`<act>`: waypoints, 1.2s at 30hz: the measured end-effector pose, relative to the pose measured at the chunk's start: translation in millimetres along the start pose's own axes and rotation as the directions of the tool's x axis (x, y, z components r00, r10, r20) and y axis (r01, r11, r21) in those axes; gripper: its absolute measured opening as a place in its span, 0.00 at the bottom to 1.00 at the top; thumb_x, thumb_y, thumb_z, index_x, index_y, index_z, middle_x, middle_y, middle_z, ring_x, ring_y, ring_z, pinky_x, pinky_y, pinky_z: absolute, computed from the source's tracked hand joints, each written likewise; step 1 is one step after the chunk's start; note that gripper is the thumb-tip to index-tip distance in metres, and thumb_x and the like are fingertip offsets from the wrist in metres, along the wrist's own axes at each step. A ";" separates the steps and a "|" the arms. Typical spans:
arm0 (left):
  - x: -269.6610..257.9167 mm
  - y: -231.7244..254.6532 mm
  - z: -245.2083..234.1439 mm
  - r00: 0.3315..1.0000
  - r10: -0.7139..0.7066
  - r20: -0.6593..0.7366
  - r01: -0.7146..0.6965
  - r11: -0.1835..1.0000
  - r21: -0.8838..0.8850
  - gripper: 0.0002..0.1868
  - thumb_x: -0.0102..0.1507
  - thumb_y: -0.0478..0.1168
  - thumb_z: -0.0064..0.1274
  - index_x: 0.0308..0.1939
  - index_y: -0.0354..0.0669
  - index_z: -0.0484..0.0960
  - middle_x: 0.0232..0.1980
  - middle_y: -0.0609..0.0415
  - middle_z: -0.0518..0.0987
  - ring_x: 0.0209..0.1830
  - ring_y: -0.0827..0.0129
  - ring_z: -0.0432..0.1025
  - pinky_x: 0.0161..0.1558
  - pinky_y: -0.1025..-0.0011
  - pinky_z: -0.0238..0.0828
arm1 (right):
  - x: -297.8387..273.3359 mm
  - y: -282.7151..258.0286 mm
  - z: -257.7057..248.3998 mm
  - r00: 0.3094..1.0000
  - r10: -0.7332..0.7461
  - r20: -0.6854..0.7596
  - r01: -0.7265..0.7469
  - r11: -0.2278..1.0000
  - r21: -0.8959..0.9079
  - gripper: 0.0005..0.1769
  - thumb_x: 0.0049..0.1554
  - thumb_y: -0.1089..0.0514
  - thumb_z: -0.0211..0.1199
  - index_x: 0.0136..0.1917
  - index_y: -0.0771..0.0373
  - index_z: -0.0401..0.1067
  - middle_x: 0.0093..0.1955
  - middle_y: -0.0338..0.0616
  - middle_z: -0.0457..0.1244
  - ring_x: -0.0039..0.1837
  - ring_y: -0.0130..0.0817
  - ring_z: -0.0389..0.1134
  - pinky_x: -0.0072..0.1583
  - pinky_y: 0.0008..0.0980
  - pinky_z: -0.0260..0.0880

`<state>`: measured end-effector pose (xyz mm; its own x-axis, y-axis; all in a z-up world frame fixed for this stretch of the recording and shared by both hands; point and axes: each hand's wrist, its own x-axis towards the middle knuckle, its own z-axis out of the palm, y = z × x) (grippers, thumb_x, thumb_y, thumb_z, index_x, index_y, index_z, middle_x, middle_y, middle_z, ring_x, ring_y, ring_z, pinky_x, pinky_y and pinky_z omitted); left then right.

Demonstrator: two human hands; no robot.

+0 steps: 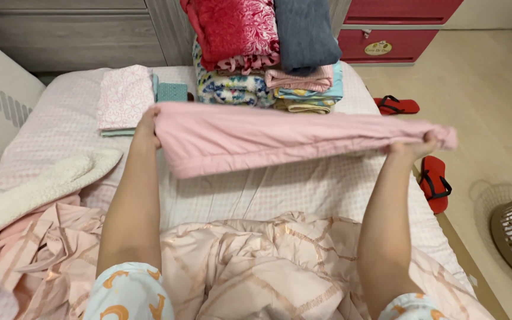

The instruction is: The person folds several towels and bedding items on a bed, smoothing and aligning each piece before stacking them. The person then opens a wardrobe and places the folded items inside.

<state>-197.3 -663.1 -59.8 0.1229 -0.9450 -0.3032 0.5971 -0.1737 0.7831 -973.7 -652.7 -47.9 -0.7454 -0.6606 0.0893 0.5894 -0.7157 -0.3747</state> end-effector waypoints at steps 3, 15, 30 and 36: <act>-2.3 -31.7 -48.7 0.980 -0.150 -0.131 0.154 0.988 0.028 0.17 0.67 0.42 0.45 0.56 0.38 0.77 0.57 0.45 0.82 0.55 0.58 0.79 0.58 0.59 0.79 | -34.7 8.8 -35.2 0.971 -0.114 -0.210 0.092 0.989 -0.113 0.35 0.49 0.48 0.56 0.66 0.66 0.63 0.67 0.57 0.61 0.71 0.48 0.62 0.70 0.53 0.64; -75.7 -53.7 -124.3 0.688 -0.358 -0.631 0.619 -0.163 0.768 0.14 0.66 0.38 0.47 0.54 0.36 0.78 0.50 0.46 0.82 0.48 0.60 0.79 0.49 0.64 0.80 | -170.8 -47.8 8.6 0.699 -0.014 -0.715 -0.287 0.910 -0.298 0.34 0.54 0.38 0.51 0.70 0.52 0.68 0.77 0.48 0.54 0.73 0.61 0.58 0.61 0.82 0.57; -120.2 -59.1 -151.0 0.600 -0.754 -0.268 0.681 0.306 0.665 0.12 0.69 0.34 0.46 0.53 0.31 0.79 0.45 0.44 0.82 0.41 0.64 0.79 0.40 0.71 0.82 | -130.8 -10.3 -67.4 0.840 0.169 -0.515 -0.348 0.897 -0.272 0.24 0.56 0.58 0.53 0.62 0.74 0.65 0.64 0.57 0.64 0.61 0.51 0.70 0.59 0.55 0.73; -79.9 -39.4 -146.7 0.818 -0.574 -0.041 0.568 0.817 -0.096 0.11 0.70 0.32 0.45 0.53 0.29 0.79 0.43 0.44 0.82 0.38 0.66 0.79 0.37 0.74 0.83 | -102.5 22.4 -45.8 0.810 0.265 -0.523 -0.366 0.925 -0.099 0.15 0.59 0.61 0.56 0.57 0.70 0.60 0.49 0.55 0.62 0.49 0.47 0.68 0.53 0.49 0.81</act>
<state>-114.3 -540.0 -146.1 -0.2092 -0.6619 -0.7198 0.6340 -0.6523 0.4155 -898.4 -590.6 -107.7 -0.6106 -0.6064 -0.5094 0.7876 -0.3976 -0.4708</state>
